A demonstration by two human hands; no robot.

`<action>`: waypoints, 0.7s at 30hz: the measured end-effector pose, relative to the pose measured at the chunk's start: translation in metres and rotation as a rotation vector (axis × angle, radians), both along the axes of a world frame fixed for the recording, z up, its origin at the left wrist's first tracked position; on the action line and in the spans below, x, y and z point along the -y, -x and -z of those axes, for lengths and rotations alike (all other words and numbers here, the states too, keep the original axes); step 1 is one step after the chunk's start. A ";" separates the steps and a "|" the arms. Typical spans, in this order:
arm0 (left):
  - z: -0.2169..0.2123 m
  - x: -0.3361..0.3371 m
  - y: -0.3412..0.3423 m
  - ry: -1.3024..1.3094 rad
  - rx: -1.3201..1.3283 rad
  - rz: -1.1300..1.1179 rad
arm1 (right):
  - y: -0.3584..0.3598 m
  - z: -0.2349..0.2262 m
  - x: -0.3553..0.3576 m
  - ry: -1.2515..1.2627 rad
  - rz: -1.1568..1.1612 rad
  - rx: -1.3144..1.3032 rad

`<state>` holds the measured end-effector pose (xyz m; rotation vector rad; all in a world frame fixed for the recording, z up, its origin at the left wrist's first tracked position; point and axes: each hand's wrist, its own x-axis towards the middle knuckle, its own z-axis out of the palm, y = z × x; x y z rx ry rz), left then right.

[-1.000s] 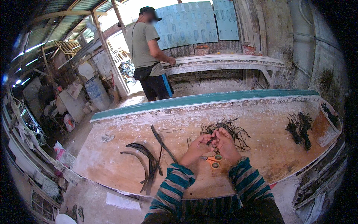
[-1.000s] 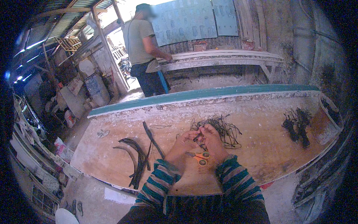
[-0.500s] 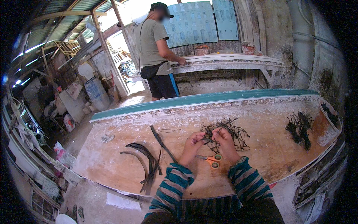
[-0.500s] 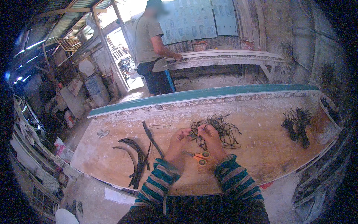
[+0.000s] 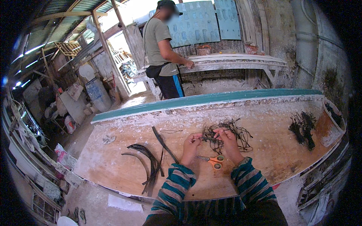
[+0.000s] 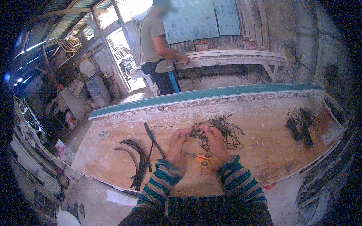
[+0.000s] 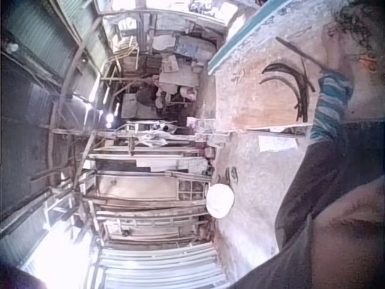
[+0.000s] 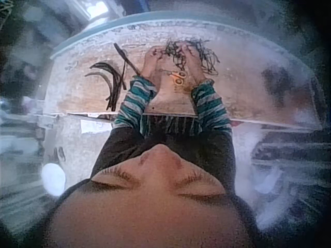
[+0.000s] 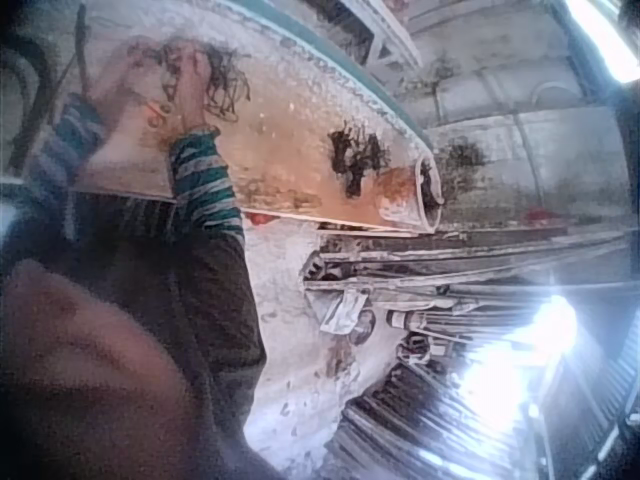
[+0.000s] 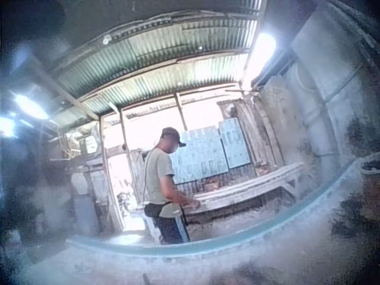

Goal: The person uses orange-handled scissors to cut black cables into smaller pieces on a wooden workbench. The person repeatedly picks up cables, cuts them, and places the cut pieces on the table.

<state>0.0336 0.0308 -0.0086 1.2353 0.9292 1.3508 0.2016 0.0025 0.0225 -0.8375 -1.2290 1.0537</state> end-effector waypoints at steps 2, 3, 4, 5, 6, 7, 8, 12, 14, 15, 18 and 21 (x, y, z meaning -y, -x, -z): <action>0.001 -0.001 0.000 -0.006 0.014 -0.015 | 0.000 0.004 -0.002 -0.029 0.030 0.054; 0.003 -0.002 0.002 -0.015 0.025 -0.013 | 0.001 0.003 -0.001 -0.044 0.043 0.082; 0.005 -0.003 0.003 -0.025 0.035 -0.011 | 0.003 0.002 0.000 -0.039 0.060 0.052; 0.008 -0.004 0.004 -0.024 0.042 -0.006 | 0.007 0.000 0.002 -0.035 0.077 0.022; 0.006 -0.004 0.005 -0.022 0.048 0.000 | 0.009 -0.002 0.003 -0.030 0.096 -0.008; 0.005 -0.004 0.004 -0.020 0.054 0.007 | 0.007 -0.002 0.003 -0.009 0.102 0.008; 0.004 -0.003 0.004 -0.018 0.051 0.009 | 0.005 -0.002 0.003 0.012 0.108 0.024; 0.002 -0.001 0.002 0.002 0.057 0.009 | 0.003 -0.004 0.004 0.013 0.063 -0.026; 0.006 -0.003 0.003 0.014 0.041 -0.024 | 0.002 -0.008 0.007 0.018 -0.016 -0.080; 0.007 -0.005 0.003 0.018 0.019 -0.053 | 0.002 -0.010 0.009 0.020 -0.053 -0.107; 0.012 -0.009 0.006 0.017 -0.049 -0.081 | 0.005 -0.011 0.011 -0.013 -0.192 -0.294; 0.019 -0.015 0.008 0.006 -0.011 -0.075 | 0.007 -0.013 0.015 0.032 -0.308 -0.321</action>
